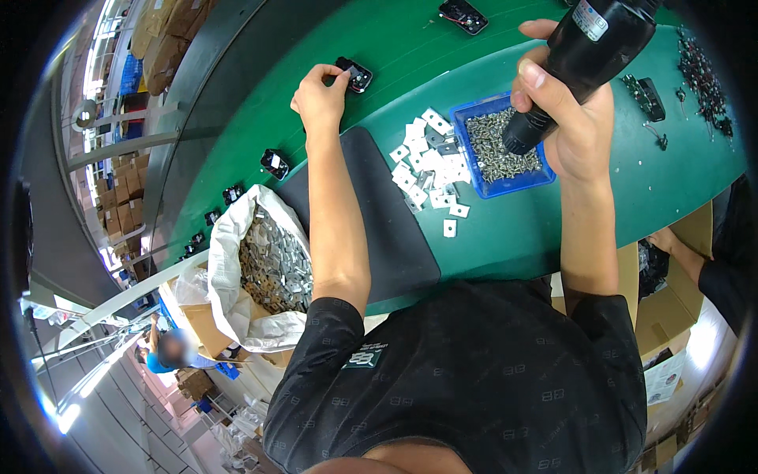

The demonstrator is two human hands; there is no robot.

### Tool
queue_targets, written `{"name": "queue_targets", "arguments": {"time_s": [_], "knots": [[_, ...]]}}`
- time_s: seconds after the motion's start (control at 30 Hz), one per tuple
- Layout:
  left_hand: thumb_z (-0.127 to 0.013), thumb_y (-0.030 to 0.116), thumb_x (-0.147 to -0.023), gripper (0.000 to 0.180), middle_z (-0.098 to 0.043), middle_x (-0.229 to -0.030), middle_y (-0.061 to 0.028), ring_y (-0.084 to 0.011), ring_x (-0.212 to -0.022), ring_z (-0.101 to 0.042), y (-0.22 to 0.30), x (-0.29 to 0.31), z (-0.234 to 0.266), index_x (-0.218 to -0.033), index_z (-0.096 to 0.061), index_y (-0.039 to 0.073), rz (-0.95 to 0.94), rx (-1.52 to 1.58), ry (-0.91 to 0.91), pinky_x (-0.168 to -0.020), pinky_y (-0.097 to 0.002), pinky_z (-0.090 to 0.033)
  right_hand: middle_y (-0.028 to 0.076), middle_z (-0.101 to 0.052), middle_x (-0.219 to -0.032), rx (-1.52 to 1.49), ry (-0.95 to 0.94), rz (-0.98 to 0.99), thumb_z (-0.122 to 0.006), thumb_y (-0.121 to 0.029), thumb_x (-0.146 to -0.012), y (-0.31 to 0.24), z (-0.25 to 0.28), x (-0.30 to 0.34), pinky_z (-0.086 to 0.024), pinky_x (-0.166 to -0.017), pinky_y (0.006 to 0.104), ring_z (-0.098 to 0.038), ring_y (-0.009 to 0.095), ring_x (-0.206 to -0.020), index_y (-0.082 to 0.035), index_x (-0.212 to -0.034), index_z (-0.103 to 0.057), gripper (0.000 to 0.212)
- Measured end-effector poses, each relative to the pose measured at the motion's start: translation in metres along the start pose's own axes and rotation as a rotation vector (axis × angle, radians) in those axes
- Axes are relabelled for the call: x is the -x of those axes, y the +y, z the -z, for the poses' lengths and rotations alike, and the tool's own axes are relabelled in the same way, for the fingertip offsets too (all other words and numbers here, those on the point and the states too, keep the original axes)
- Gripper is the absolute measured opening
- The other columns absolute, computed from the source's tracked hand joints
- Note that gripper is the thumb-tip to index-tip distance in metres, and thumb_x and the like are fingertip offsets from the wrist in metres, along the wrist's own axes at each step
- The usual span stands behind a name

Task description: Assemble electronic components by picking parts and using an electric screwdriver to secure them.

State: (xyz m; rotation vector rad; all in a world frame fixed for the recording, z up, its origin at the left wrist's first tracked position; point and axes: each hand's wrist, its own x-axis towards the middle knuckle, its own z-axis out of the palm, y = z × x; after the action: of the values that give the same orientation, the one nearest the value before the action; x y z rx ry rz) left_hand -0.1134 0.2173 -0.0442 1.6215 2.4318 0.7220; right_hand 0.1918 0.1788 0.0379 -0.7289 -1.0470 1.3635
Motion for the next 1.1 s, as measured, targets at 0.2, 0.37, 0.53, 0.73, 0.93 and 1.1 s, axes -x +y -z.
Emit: {"name": "queue_targets", "arguments": {"time_s": [0.2,0.37,0.53,0.73,0.93,1.1], "knots": [[-0.072,0.025,-0.071,0.026,-0.069,-0.088,-0.0057,-0.0256,-0.087,-0.063,0.004,0.004,-0.005,-0.092,-0.066,0.011,-0.035,0.034,0.045,-0.092,-0.038,-0.031,0.006,-0.049,-0.074,-0.013,0.016,-0.003,-0.061,-0.014,-0.082,-0.003,0.008,0.007,-0.037,-0.06,0.0266,-0.044,0.012,-0.064,0.004,-0.119,-0.043,0.045],[-0.071,0.024,-0.071,0.029,-0.069,-0.093,-0.0088,-0.0268,-0.089,-0.064,0.001,-0.004,0.003,-0.096,-0.067,0.01,-0.003,0.022,-0.088,-0.088,-0.0382,-0.038,0.004,-0.052,-0.074,-0.051,0.009,0.006,-0.063,-0.01,-0.08,-0.003,0.007,0.006,-0.041,-0.061,0.0269,-0.05,0.013,-0.063,0.005,-0.114,-0.047,0.041],[-0.068,0.019,-0.073,0.023,-0.068,-0.085,-0.0118,-0.0281,-0.081,-0.065,0.002,0.019,0.032,-0.093,-0.067,0.008,-0.228,0.109,-0.068,-0.084,-0.0367,-0.045,0.005,-0.05,-0.076,-0.057,-0.05,0.041,-0.057,-0.012,-0.084,0.0,0.012,0.001,-0.04,-0.064,0.0303,-0.047,0.014,-0.066,0.001,-0.117,-0.046,0.038],[-0.066,0.014,-0.075,0.021,-0.068,-0.09,-0.0057,-0.0249,-0.087,-0.063,-0.02,0.125,0.075,-0.096,-0.066,0.012,-0.172,-0.035,-0.28,-0.098,-0.0453,-0.034,0.004,-0.048,-0.079,-0.265,-0.095,0.132,-0.05,-0.018,-0.087,-0.003,0.025,-0.011,-0.037,-0.071,0.0353,-0.044,0.015,-0.071,-0.003,-0.119,-0.049,0.035],[-0.065,0.011,-0.076,0.029,-0.065,-0.095,-0.0146,-0.0287,-0.091,-0.062,-0.022,0.153,0.076,-0.105,-0.064,0.005,-0.151,0.227,-0.118,-0.083,-0.0368,-0.046,0.003,-0.051,-0.079,-0.419,-0.235,0.094,-0.049,-0.018,-0.087,-0.025,0.017,-0.005,-0.038,-0.071,0.0368,-0.046,0.015,-0.07,-0.008,-0.115,-0.051,0.03],[-0.07,0.015,-0.075,0.031,-0.067,-0.098,-0.0113,-0.0251,-0.09,-0.064,0.04,0.163,0.073,-0.104,-0.064,0.004,-0.461,0.426,-0.167,-0.08,-0.0319,-0.049,0.0,-0.052,-0.08,-0.488,-0.302,0.088,-0.05,-0.021,-0.086,-0.047,0.016,0.011,-0.038,-0.071,0.0339,-0.046,0.013,-0.07,-0.009,-0.115,-0.051,0.031]]}}
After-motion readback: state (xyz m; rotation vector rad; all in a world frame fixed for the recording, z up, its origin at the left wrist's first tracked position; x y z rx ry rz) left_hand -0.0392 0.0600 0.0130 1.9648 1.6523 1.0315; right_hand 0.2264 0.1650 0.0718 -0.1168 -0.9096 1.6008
